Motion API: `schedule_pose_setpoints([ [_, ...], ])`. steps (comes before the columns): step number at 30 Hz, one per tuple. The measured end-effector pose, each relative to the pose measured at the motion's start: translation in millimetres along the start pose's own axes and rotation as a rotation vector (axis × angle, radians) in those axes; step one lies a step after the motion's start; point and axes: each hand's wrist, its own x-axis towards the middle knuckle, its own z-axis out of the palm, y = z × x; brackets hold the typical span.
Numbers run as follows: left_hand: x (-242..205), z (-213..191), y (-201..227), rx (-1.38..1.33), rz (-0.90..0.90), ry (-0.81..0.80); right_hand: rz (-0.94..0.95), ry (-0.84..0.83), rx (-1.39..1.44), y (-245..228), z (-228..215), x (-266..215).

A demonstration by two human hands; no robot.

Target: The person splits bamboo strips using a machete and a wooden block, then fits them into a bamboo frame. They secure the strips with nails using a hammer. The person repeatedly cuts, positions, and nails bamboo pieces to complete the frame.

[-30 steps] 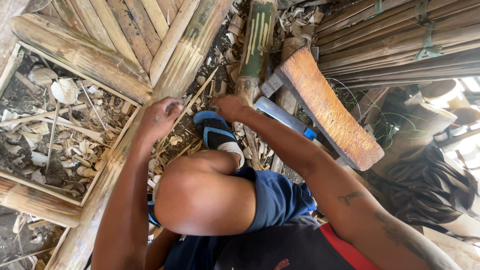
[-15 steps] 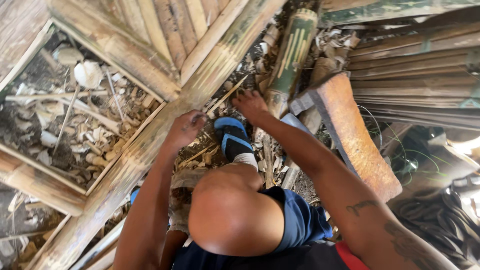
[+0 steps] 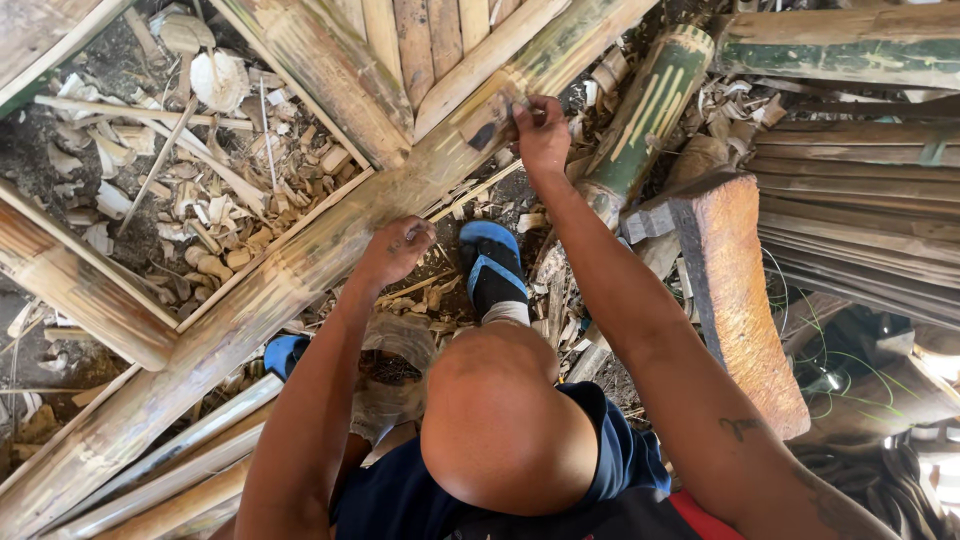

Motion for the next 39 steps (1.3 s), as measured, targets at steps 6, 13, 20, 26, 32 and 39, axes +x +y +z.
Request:
schedule_pose_setpoints([
  [6,-8.3,-3.9,-13.6,-0.082,-0.133,-0.002,0.047,0.141,0.066,-5.5,-0.2,-5.9],
  [13,-14.7,0.4,-23.9,-0.155,-0.138,0.023,-0.118,0.095,-0.561,46.1,-34.1,-14.1],
  [20,-31.8,-3.8,-24.6,-0.020,-0.044,0.089,-0.402,-0.011,-0.623,12.7,-27.7,-38.3],
  [26,-50.0,-4.0,-31.5,-0.079,-0.153,0.094,-0.424,-0.333,-1.181,-45.4,2.1,-25.4],
  [32,-58.9,-7.5,-67.5,0.043,-0.065,0.128,-0.493,-0.251,-1.263,-7.1,-38.3,-60.2],
  [39,-22.2,-19.1,10.8,0.214,0.216,0.029,-0.167,-0.462,-1.117,-1.4,-113.4,-134.5],
])
